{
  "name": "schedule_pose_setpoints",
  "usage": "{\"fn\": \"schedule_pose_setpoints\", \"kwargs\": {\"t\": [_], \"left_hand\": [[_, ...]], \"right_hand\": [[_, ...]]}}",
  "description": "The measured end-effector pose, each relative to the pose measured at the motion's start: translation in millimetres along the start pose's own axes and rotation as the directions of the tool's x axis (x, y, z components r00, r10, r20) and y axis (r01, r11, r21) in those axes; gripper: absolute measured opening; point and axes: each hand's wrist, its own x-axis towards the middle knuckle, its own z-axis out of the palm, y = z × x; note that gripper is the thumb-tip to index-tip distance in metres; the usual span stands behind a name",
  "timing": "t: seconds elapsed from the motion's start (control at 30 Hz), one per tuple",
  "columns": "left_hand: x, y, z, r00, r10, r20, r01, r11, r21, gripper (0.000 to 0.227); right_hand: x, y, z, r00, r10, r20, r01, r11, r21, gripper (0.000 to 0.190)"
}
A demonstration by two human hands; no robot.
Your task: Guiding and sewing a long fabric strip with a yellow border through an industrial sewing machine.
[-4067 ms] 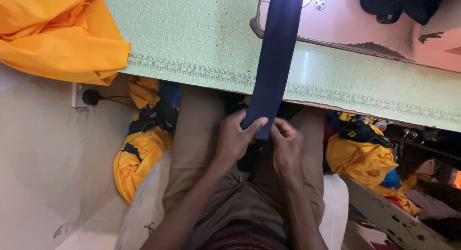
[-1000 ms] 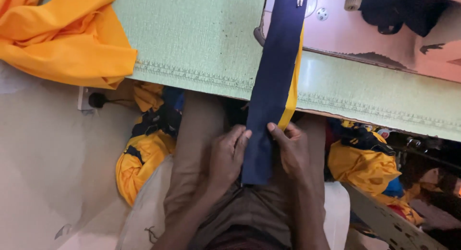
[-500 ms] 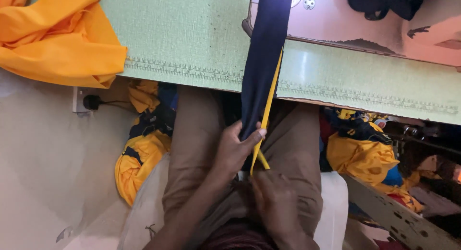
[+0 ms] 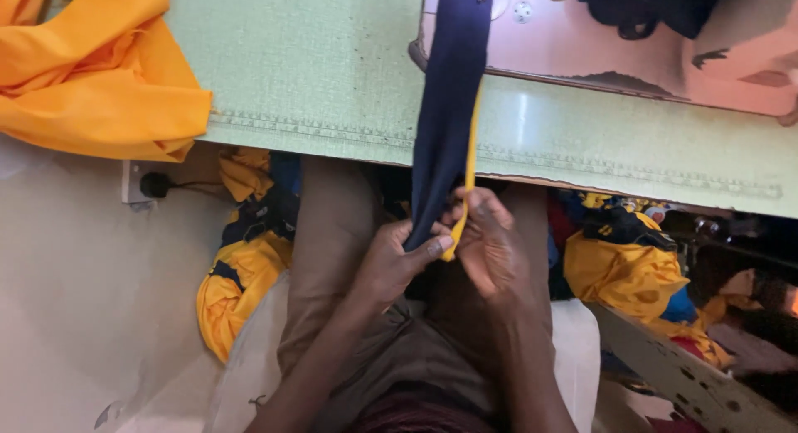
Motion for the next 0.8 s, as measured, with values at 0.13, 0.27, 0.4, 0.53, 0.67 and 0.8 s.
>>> {"fn": "schedule_pose_setpoints", "kwargs": {"t": [0.13, 0.27, 0.4, 0.53, 0.67, 0.8], "left_hand": [[-3.8, 11.8, -2.3, 1.000, -0.001, -0.017, 0.001, 1.000, -0.008, 0.023], [3.3, 5.6, -9.6, 0.993, 0.001, -0.114, -0.006, 0.999, -0.049, 0.024], [8.2, 19.9, 1.7, 0.986, 0.006, -0.166, -0.024, 0.994, -0.108, 0.022], [31.5, 12.1, 14.9, 0.981, 0.018, -0.192, 0.000, 0.996, 0.094, 0.030], [52.5, -29.6, 10.1, 0.976, 0.031, -0.217, 0.013, 0.980, 0.197, 0.035], [40.2, -25.7, 7.8, 0.981, 0.021, -0.192, -0.001, 0.994, 0.107, 0.024]], "right_hand": [[-24.2, -18.3, 20.0, 0.965, -0.216, -0.146, 0.141, 0.903, -0.405, 0.017], [-53.0, -50.6, 61.9, 0.943, -0.320, -0.089, 0.102, 0.535, -0.839, 0.015], [-48.7, -19.8, 46.9, 0.864, -0.504, -0.003, 0.195, 0.339, -0.920, 0.009], [-48.0, -4.5, 34.9, 0.859, -0.511, 0.016, 0.175, 0.264, -0.949, 0.013], [-52.2, -11.5, 39.3, 0.842, -0.526, 0.119, 0.212, 0.120, -0.970, 0.013], [-49.8, -17.5, 33.9, 0.903, -0.430, -0.015, 0.205, 0.462, -0.863, 0.016]]}}
